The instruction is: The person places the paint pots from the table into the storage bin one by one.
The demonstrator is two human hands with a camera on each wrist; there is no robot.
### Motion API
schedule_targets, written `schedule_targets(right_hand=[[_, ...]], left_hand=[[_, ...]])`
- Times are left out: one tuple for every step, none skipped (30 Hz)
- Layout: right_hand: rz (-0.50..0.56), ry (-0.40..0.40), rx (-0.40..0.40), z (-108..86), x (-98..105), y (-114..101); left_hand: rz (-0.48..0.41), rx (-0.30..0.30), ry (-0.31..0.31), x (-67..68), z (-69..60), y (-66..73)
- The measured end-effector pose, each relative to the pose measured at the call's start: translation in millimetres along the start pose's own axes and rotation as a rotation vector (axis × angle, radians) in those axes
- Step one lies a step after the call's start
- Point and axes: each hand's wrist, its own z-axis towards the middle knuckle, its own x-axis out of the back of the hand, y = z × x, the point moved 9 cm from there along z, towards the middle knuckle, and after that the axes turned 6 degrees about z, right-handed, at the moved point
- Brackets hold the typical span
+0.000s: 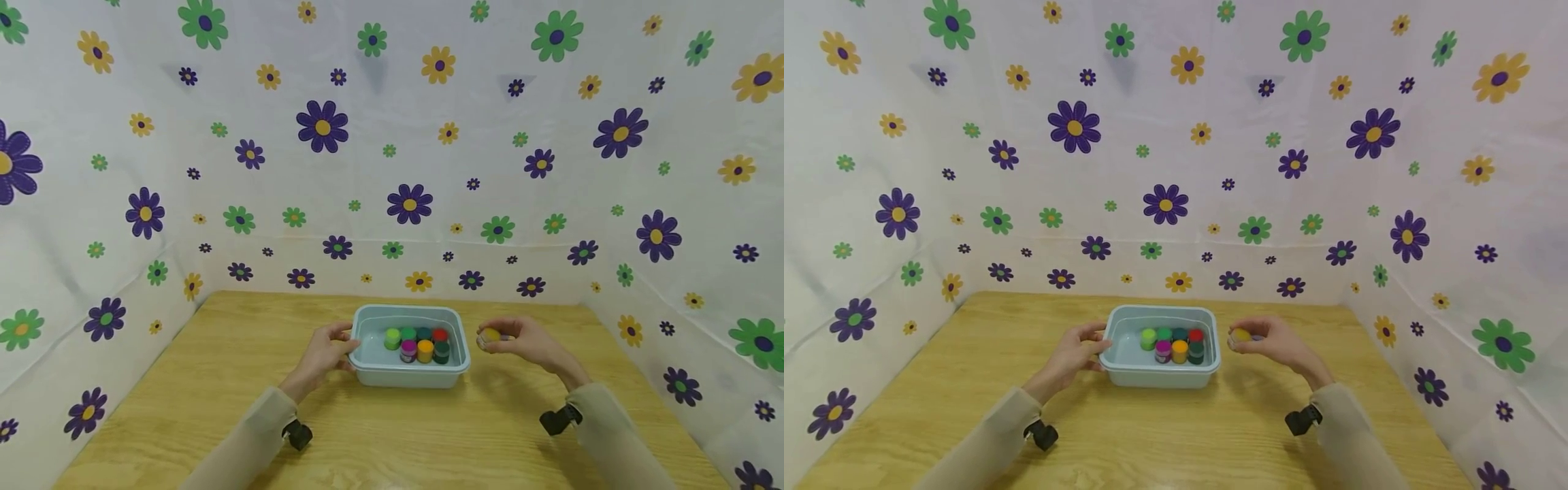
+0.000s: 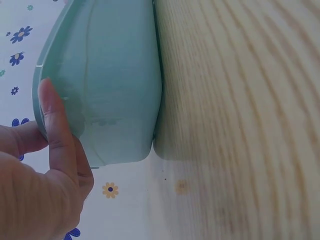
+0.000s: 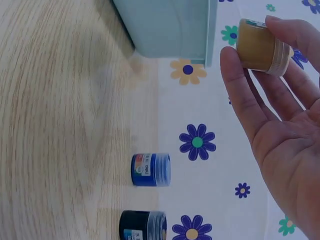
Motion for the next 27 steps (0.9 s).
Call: schedule_targets(right_hand=[[0.006, 0.000, 0.004, 1.1, -1, -2], [0.014, -0.003, 0.004, 2.3, -2, -4], [0.025, -0.007, 0.003, 3.3, -4, -5], [0.034, -0.012, 0.002, 4.6, -6, -7], [0.045, -0.015, -0.001, 6.1, -8, -9], [0.056, -0.019, -0.005, 7.4, -11, -10], [0.060, -0.020, -0.005, 9.2, -13, -12], [0.062, -0.016, -0.008, 11.1, -15, -13], [0.061, -0.016, -0.009, 12.9, -17, -14], [0.061, -0.012, -0.008, 15.0, -20, -15], [0.059, -0.007, -0.006, 17.1, -22, -16], [0.056, -0.002, -0.001, 19.1, -24, -17], [0.049, 0.002, 0.005, 21.2, -27, -19], [0.046, 0.003, 0.008, 23.0, -30, -20], [0.043, 0.003, 0.014, 24.6, -32, -22], [0.042, 0.005, 0.017, 26.3, -35, -22], [0.038, 0.004, 0.022, 27.8, -37, -23], [0.039, 0.001, 0.021, 29.3, -40, -24], [0.040, -0.002, 0.022, 30.7, -42, -24], [0.042, -0.008, 0.025, 32.1, -45, -25], [0.044, -0.011, 0.022, 33.5, -47, -25], [0.055, -0.016, 0.022, 35.1, -50, -25], [0.075, -0.023, 0.022, 36.9, -52, -26], [0.097, -0.026, 0.018, 38.8, -55, -26], [0.120, -0.031, 0.020, 40.9, -57, -26], [0.143, -0.037, 0.018, 42.9, -60, -26], [0.168, -0.041, 0.012, 45.0, -63, -27]], left_hand=[[0.003, -0.004, -0.003, -0.4, -0.1, 0.7], [0.003, -0.005, -0.004, -0.7, 0.0, 0.8], [0.004, -0.007, -0.005, -0.9, 0.0, 1.2], [0.004, -0.006, -0.004, -0.8, 0.1, 0.8], [0.003, -0.008, -0.005, -0.9, 0.1, 0.7], [0.004, -0.009, -0.005, -0.9, -0.1, 0.5], [0.007, -0.011, -0.005, -0.9, -0.3, 0.6], [0.007, -0.009, -0.004, -0.7, -0.4, 0.4], [0.008, -0.008, -0.004, -0.7, -0.5, 0.5], [0.009, -0.007, -0.005, -0.8, -0.5, 0.2], [0.013, -0.008, -0.006, -1.0, -0.9, 0.8], [0.019, -0.009, -0.007, -1.2, -1.1, 1.2], [0.022, -0.008, -0.007, -1.4, -1.3, 1.8], [0.024, -0.008, -0.007, -1.5, -1.3, 2.2], [0.026, -0.008, -0.007, -1.7, -1.3, 2.3], [0.030, -0.010, -0.007, -1.9, -1.4, 2.5], [0.032, -0.012, -0.007, -2.1, -1.4, 3.0], [0.032, -0.012, -0.008, -2.2, -1.3, 3.1], [0.029, -0.012, -0.009, -2.4, -1.3, 3.2], [0.029, -0.013, -0.011, -2.6, -1.2, 3.1], [0.027, -0.013, -0.011, -2.7, -1.4, 3.2], [0.025, -0.013, -0.011, -2.6, -1.3, 3.0], [0.020, -0.014, -0.011, -2.6, -1.2, 2.8], [0.018, -0.013, -0.010, -2.3, -0.8, 2.2], [0.015, -0.014, -0.010, -2.1, -0.9, 1.9], [0.012, -0.014, -0.009, -1.7, -0.8, 1.5], [0.009, -0.014, -0.008, -1.4, -0.6, 1.2]])
